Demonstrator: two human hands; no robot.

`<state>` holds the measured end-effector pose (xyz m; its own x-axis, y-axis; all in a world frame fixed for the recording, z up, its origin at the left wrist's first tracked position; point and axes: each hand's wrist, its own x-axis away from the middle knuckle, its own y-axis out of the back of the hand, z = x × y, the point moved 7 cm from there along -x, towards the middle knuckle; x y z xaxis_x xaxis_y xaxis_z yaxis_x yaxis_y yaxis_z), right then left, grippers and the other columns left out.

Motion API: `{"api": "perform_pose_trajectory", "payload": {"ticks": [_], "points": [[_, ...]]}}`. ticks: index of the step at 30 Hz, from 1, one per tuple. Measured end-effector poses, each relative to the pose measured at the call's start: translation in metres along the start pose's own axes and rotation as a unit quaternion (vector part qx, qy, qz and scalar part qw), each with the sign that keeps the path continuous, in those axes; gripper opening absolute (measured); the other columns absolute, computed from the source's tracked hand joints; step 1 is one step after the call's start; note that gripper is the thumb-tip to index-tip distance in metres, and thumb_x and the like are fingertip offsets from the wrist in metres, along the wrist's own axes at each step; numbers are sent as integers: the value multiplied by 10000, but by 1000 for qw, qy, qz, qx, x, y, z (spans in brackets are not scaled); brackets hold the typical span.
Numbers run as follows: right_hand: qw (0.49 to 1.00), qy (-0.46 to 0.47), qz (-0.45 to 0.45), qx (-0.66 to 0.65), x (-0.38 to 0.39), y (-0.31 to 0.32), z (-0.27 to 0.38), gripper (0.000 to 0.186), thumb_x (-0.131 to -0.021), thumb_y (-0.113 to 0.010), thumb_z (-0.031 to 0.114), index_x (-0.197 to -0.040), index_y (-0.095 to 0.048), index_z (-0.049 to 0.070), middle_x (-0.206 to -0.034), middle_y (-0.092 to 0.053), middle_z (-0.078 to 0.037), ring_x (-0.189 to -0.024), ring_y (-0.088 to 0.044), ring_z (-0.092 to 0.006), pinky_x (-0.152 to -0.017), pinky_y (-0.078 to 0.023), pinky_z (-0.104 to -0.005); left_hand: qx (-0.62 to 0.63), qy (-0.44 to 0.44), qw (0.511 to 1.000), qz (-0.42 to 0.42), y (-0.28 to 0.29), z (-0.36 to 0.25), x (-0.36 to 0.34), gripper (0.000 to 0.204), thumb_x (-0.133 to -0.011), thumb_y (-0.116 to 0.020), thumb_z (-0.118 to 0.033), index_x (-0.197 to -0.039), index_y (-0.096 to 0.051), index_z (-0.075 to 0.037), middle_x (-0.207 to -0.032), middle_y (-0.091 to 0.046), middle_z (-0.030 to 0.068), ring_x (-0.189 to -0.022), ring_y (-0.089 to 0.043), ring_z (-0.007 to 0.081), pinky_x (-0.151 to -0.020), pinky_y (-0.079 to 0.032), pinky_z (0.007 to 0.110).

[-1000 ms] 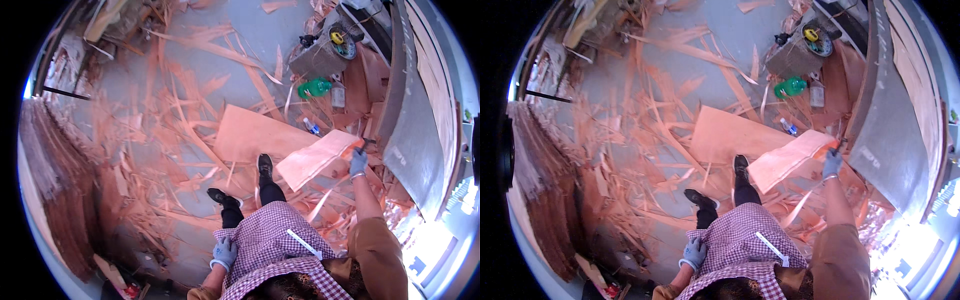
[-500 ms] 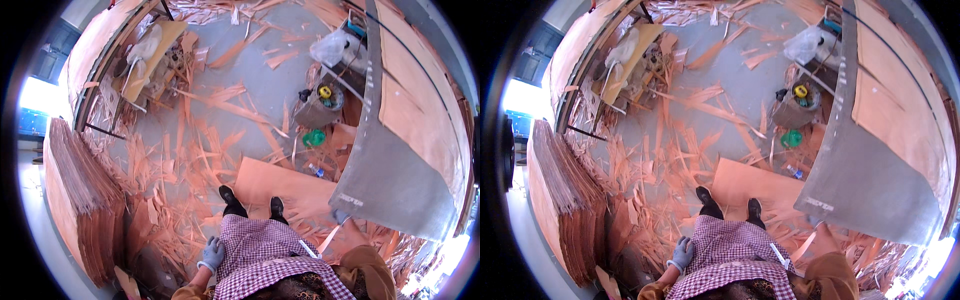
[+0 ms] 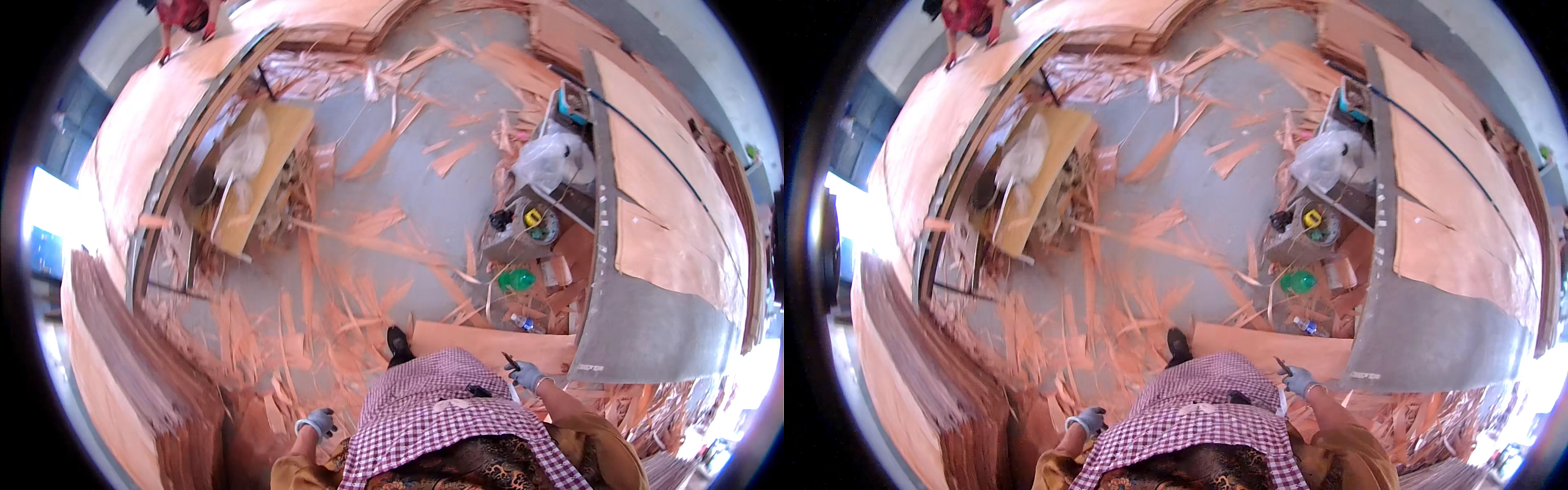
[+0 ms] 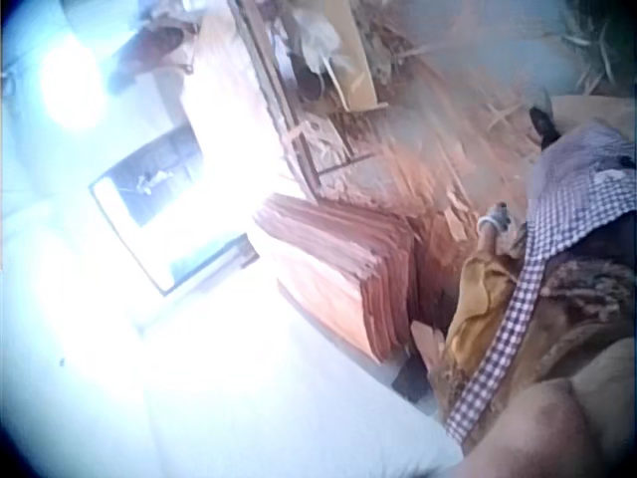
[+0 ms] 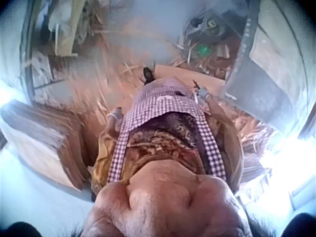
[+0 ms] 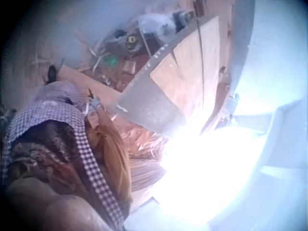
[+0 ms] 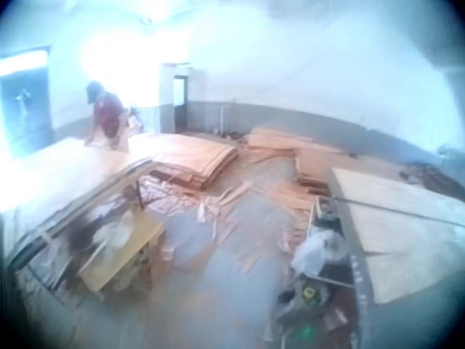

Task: The person cuts strips of wood veneer using a hand knife and a straight-edge guide, then gathers and folds long pieces of veneer by hand.

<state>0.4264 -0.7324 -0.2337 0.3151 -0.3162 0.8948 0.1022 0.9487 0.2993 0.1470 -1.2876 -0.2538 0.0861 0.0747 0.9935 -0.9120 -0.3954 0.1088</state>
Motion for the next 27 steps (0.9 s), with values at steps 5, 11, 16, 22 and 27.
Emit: {"api": "perform_pose_trajectory", "payload": {"ticks": [5,11,16,22,27], "points": [[992,-7,-14,-124,-12,1,63,326,-803,-585,-1,-1120,-625,60,-949,-645,-110,-707,-634,-187,-629,-551,-309,-197,-221,938,-180,122,-167,24,330,-807,-494,-30,-1093,-648,-85,-1125,-631,155,-986,-627,310,-858,-501,398],[983,31,-24,-180,-63,14,107,354,-795,-583,17,-1139,-626,92,-821,-631,-72,-611,-611,-156,-535,-492,-279,-254,-542,758,-260,135,-407,83,320,-727,-524,-13,-1004,-665,-88,-1169,-591,184,-1141,-527,324,-948,-444,393],[998,-10,-40,-45,-85,69,144,359,-806,-577,59,-1156,-626,122,-812,-643,-83,-618,-620,-159,-550,-500,-302,-344,-544,760,-93,91,-532,96,320,-817,-503,-101,-1112,-625,-70,-1098,-626,185,-1063,-573,343,-941,-439,390],[979,54,-109,-161,-104,139,218,323,-804,-584,88,-1119,-643,127,-697,-594,-30,-562,-531,-115,-502,-448,-281,-354,-419,834,-69,206,-539,-28,311,-871,-529,-216,-1132,-622,-75,-1074,-650,164,-1006,-613,320,-898,-464,381],[958,76,-186,-206,-114,177,195,279,-819,-606,130,-1087,-641,59,-662,-543,10,-549,-478,-92,-485,-414,-264,-402,-307,860,-71,242,-575,-38,292,-869,-532,-228,-1095,-636,-77,-1069,-655,153,-998,-620,306,-883,-471,377]]}}
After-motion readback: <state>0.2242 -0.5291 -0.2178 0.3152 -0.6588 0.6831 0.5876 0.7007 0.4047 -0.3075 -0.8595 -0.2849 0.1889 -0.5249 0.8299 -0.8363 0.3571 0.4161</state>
